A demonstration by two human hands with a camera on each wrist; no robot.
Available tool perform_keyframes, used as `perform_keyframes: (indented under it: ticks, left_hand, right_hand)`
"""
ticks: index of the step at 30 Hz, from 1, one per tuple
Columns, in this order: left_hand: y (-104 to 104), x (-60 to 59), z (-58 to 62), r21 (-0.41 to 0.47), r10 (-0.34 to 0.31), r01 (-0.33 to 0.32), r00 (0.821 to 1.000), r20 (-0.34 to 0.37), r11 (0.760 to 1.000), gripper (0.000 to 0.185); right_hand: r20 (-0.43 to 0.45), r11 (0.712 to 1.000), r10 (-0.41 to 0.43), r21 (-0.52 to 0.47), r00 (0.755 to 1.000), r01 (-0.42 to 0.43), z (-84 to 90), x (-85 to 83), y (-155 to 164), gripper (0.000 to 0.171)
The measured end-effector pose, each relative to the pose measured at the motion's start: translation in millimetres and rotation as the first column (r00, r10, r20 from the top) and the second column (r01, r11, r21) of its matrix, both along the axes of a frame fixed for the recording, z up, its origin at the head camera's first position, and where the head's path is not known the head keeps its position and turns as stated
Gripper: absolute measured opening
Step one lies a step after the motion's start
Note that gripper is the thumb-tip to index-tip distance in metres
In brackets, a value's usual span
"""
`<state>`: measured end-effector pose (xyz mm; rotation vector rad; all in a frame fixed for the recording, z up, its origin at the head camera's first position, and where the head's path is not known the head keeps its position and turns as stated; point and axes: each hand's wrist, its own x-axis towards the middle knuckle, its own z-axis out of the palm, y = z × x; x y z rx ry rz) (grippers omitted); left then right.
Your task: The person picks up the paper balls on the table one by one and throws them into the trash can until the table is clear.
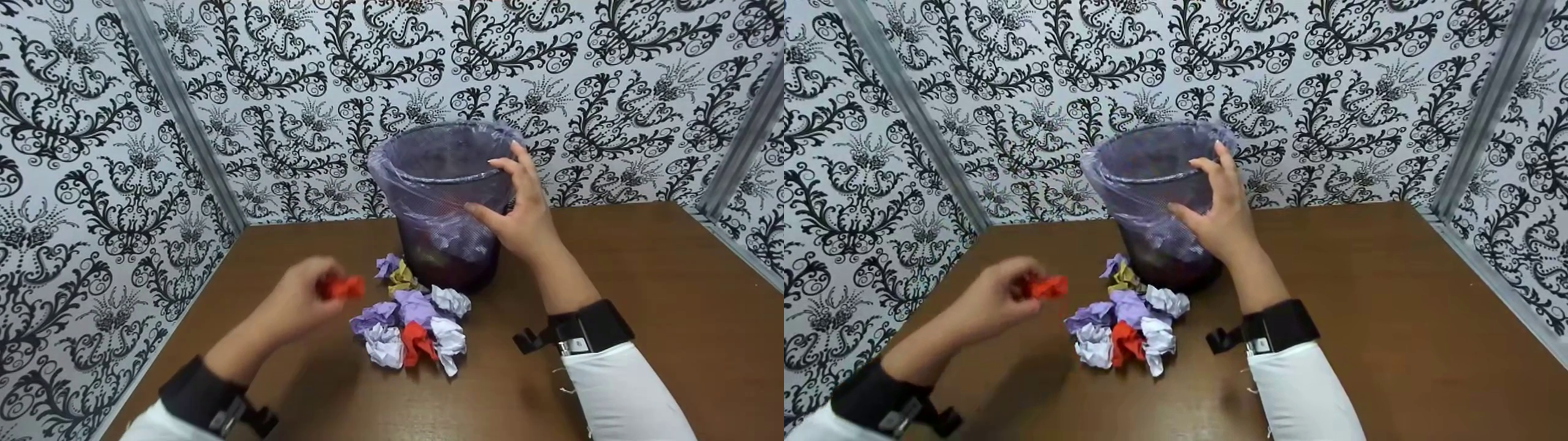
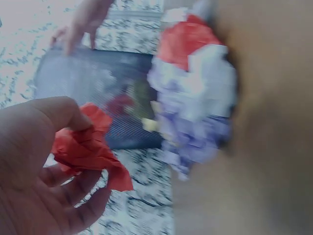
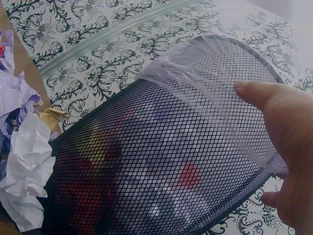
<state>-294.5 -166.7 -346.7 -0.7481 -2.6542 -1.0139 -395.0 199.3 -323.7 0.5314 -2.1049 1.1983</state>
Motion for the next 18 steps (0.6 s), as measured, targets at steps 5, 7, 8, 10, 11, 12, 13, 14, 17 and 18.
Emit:
perform_keyframes:
  ticks: [5,7,8,10,11,12,13,14,17,18]
  left_hand:
    - [26.2,-14.4,42.0,0.095,-0.044,0.061,0.984,-0.174,0.994,0.024]
    - [36.8,-19.5,58.2,0.126,-0.048,0.079,0.971,-0.235,0.989,0.021]
    - [41.3,-22.0,66.1,0.135,-0.045,0.083,0.964,-0.264,0.987,0.019]
    - [49.8,-26.5,82.4,0.16,-0.025,0.079,0.949,-0.315,0.984,0.016]
    - [53.8,-28.5,90.7,0.178,-0.01,0.073,0.944,-0.33,0.981,0.015]
    - [57.6,-31.1,98.9,0.196,0.001,0.072,0.938,-0.347,0.978,0.014]
    - [61.3,-33.9,106.8,0.212,0.016,0.066,0.93,-0.367,0.975,0.012]
    - [65.1,-37.1,114.1,0.232,0.032,0.062,0.925,-0.38,0.971,0.012]
    - [76.7,-46.6,131.5,0.293,0.083,0.037,0.919,-0.385,0.955,0.014]
    - [80.3,-50.4,135.5,0.31,0.094,0.033,0.918,-0.385,0.95,0.016]
  right_hand:
    - [0.004,1.0,-0.002,0.001,1.0,0.002,0.6,0.4,-0.4,0.073]
    - [0.01,1.0,-0.003,0.002,1.0,0.003,0.4,0.1,-0.4,0.073]
    - [0.01,1.0,-0.004,0.005,1.0,0.004,0.3,0.0,-0.4,0.073]
    - [0.009,1.0,-0.004,0.008,1.0,0.003,0.1,-0.3,-0.6,0.073]
    - [0.007,1.0,-0.004,0.01,1.0,0.004,0.0,-0.5,-0.8,0.073]
    - [0.005,1.0,-0.004,0.012,1.0,0.004,-0.1,-0.7,-0.9,0.072]
    - [0.003,1.0,-0.003,0.012,1.0,0.003,-0.1,-0.9,-0.9,0.072]
    - [0.001,1.0,-0.003,0.012,1.0,0.003,-0.1,-0.9,-0.9,0.072]
    - [-0.002,1.0,-0.008,0.015,1.0,0.008,0.2,-1.1,-0.7,0.072]
    - [-0.002,1.0,-0.01,0.017,1.0,0.01,0.1,-1.2,-0.6,0.072]
